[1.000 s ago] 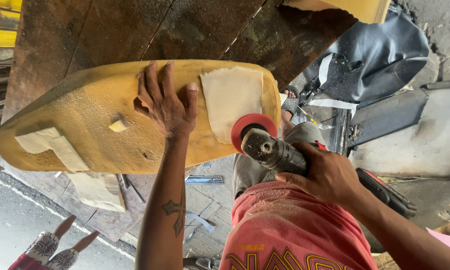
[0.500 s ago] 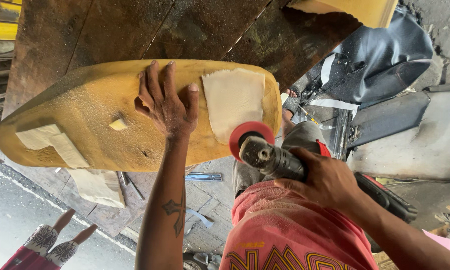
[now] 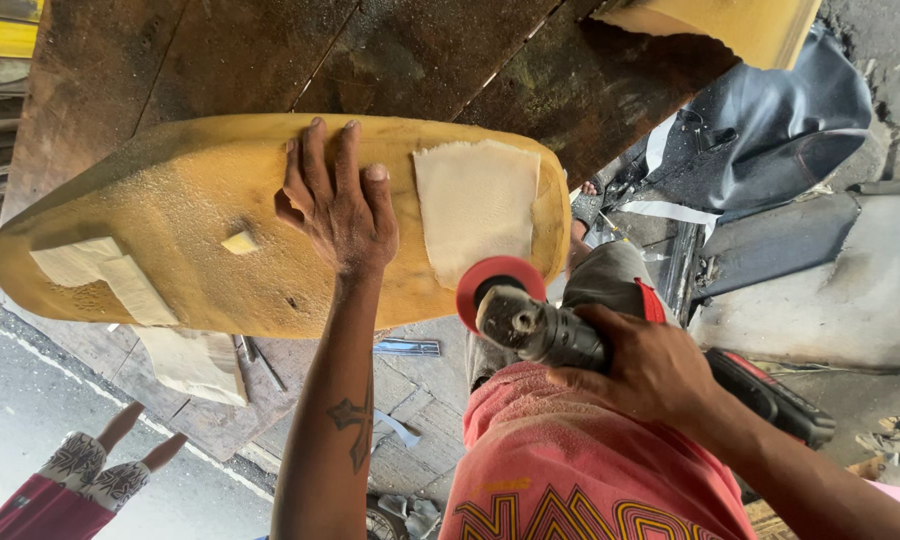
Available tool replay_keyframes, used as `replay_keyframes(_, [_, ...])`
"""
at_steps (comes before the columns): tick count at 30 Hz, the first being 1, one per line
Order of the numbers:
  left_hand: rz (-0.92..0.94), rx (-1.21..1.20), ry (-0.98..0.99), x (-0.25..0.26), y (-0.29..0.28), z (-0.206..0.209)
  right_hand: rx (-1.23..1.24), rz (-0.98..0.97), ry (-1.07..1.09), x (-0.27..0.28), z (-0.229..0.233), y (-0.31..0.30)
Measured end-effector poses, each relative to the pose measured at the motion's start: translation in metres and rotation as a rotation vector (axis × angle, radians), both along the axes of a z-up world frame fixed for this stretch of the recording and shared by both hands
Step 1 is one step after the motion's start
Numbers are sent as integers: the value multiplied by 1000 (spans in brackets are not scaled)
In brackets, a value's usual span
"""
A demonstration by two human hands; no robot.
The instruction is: The person uses an angle grinder with a sanding disc to sand a large yellow wooden object on a workbench. They hold the object steady with one hand while moving the grinder across the surface, generating dust. The person occasionally wipes the surface with their hand to clear dust.
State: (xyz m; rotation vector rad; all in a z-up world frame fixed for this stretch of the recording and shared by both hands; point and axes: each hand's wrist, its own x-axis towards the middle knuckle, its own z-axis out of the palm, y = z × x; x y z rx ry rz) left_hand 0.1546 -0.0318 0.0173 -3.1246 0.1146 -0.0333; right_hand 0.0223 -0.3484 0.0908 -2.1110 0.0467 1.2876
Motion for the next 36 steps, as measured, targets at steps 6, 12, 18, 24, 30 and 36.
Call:
replay_keyframes(6, [-9, -3, -11, 0, -1, 1, -47, -52, -9, 23, -2, -14])
replay_keyframes(12, [0, -14, -2, 1, -2, 4, -52, 32, 63, 22, 1, -8])
replay_keyframes(18, [8, -31, 10, -1, -3, 7, -29, 19, -17, 24, -2, -7])
replay_keyframes(24, [6, -37, 3, 2, -5, 7, -57, -31, -10, 56, -3, -22])
replay_keyframes(30, [1, -39, -4, 1, -4, 6, -20, -33, -34, 61, 1, -19])
replay_keyframes(36, [3, -8, -7, 0, -2, 3, -31, -31, -26, 68, 0, -20])
